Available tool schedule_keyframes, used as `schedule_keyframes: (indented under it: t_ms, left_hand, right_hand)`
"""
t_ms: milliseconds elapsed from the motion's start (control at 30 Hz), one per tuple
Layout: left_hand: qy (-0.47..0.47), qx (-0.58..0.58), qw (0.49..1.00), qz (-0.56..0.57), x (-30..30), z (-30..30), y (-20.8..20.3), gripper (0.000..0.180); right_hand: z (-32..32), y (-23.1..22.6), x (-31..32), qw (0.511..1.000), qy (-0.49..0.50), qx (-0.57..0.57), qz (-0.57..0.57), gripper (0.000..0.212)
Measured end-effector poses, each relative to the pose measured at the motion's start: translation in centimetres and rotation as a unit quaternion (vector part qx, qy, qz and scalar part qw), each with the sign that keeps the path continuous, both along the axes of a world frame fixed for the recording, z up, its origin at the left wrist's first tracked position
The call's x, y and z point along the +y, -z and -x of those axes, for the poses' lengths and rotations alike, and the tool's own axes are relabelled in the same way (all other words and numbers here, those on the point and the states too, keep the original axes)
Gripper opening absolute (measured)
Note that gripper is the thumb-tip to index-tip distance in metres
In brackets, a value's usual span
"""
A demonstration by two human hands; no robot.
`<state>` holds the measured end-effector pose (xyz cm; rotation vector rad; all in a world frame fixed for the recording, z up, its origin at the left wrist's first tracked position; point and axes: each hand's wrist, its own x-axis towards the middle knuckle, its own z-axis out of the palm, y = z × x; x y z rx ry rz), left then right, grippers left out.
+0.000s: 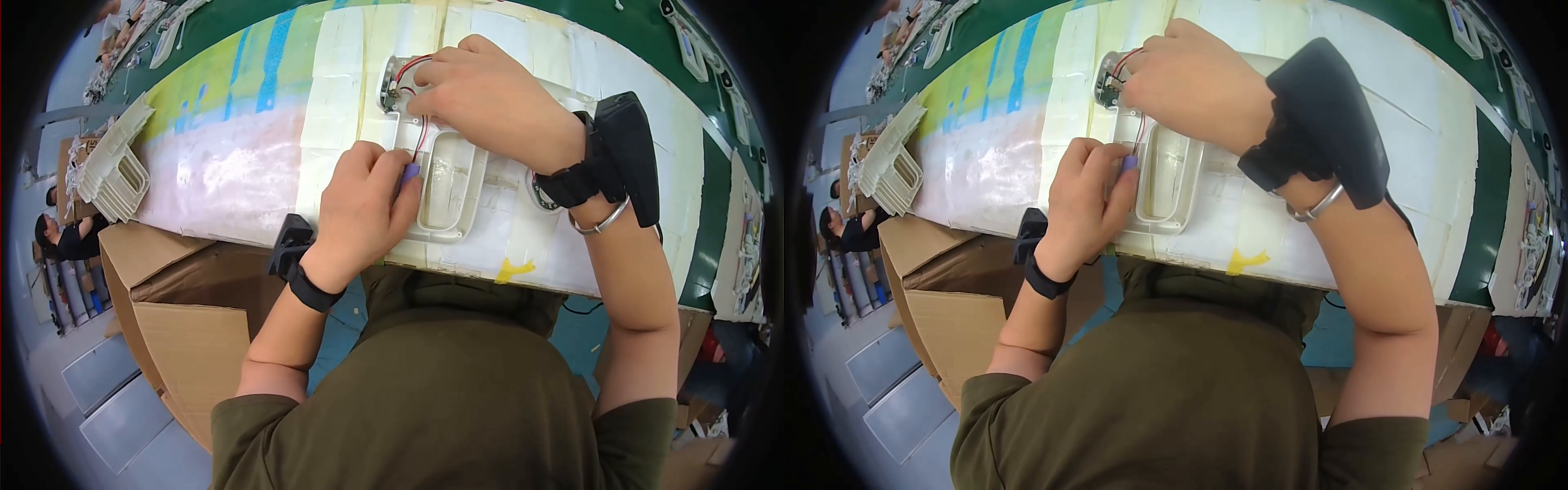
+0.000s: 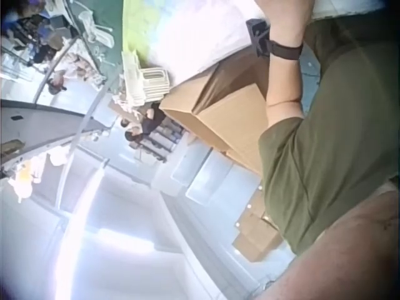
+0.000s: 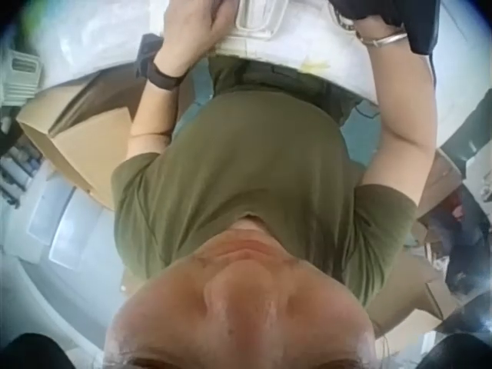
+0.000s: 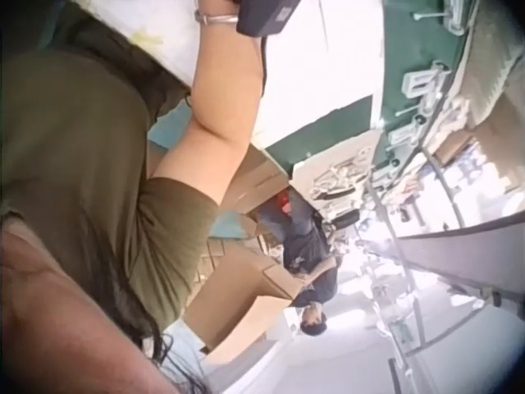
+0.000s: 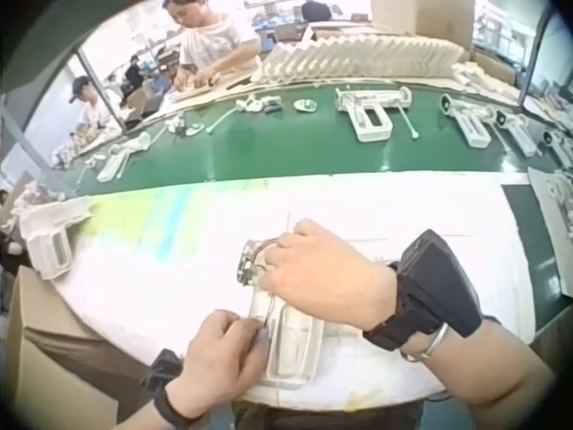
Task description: Assembling internal components like motors and circuit boards into plastic housings on an electronics assembly line.
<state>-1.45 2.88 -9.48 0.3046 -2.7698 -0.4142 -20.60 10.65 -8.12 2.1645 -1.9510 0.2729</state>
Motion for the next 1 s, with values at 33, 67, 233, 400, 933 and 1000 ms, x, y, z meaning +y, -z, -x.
schedule_keyframes:
  t_ms: [33, 67, 233, 400, 933, 1000]
  left_hand:
    - [-0.011, 0.012, 0.999, -0.050, -0.1, -0.1, 0.3, 0.028]
    - [-0.022, 0.024, 0.994, -0.100, -0.1, -0.2, 0.6, 0.028]
    - [-0.013, 0.019, 0.997, -0.072, 0.0, 0.5, 0.5, 0.036]
    - [0.012, -0.039, 0.999, 0.020, -0.3, 1.2, -0.3, 0.042]
    - [-0.042, 0.022, 0.985, -0.167, -0.7, -1.7, -2.4, 0.035]
    - [-0.009, 0.022, 0.986, -0.165, -0.8, 0.3, -4.7, 0.035]
  right_hand:
    - [0.1, -0.1, 0.1, 0.999, -0.013, -0.019, 0.025, 0.008]
    - [0.0, -0.1, 0.0, 0.999, -0.013, -0.021, 0.024, 0.008]
    - [-0.2, 0.5, -0.4, 0.999, -0.014, 0.016, 0.025, 0.006]
    - [-0.4, 0.5, -0.4, 1.000, 0.009, 0.029, -0.006, 0.007]
    - [-3.1, -0.8, 14.5, 0.896, 0.313, -0.290, 0.122, 0.025]
    - [-4.6, 0.7, 14.5, 0.871, 0.387, -0.292, 0.078, 0.028]
